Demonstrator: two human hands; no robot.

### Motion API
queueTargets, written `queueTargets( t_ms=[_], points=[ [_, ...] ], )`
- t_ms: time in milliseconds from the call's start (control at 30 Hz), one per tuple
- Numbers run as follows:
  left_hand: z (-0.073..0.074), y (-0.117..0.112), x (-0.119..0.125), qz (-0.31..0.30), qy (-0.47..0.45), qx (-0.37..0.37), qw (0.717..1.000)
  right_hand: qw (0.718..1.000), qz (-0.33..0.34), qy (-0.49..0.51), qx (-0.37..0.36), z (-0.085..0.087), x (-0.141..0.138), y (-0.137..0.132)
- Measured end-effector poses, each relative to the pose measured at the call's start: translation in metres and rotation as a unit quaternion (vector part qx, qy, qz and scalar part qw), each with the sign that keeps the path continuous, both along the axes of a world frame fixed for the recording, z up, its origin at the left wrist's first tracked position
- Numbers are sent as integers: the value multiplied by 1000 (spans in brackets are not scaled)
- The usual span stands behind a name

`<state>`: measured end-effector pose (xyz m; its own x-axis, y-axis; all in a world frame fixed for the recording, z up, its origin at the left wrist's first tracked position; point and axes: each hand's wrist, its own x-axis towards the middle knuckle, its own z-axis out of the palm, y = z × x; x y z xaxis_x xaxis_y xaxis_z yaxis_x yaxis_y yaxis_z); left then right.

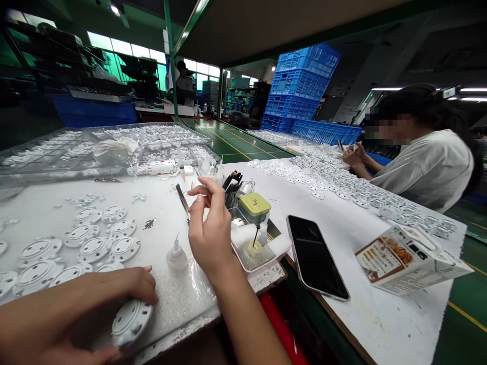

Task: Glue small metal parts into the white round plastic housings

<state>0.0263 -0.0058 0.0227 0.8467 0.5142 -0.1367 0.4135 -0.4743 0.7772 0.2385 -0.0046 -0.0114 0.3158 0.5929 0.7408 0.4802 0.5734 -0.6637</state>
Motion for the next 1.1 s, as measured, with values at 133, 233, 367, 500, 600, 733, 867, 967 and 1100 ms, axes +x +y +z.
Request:
queueTargets(
  t_ms=[133,233,367,500,600,733,867,967,1100],
  points=[
    [3,0,3,-12,79,-31,996,999,7,17,34,-1,-1,-1],
    [2,2,2,-4,87,-29,996,998,11,26,56,-1,-3,-2],
    [-3,5,1,24,84,-28,996,997,16,23,68,-1,-3,-4],
    [-11,7,2,53,40,1,998,995,-5,24,92,0,-3,-8],
    [-16,6,3,55,-1,22,998,992,-36,35,116,2,-3,-10],
    [-19,3,5,82,-46,40,995,987,-43,37,147,6,-4,-14],
    [-14,-1,8,130,-75,18,988,981,-37,68,181,3,-11,-29],
    [-11,-4,5,169,-97,-50,980,973,-51,122,191,-11,-18,-48],
    [-12,-10,0,178,-103,-157,966,996,1,88,20,-33,-22,-67]
  ],
)
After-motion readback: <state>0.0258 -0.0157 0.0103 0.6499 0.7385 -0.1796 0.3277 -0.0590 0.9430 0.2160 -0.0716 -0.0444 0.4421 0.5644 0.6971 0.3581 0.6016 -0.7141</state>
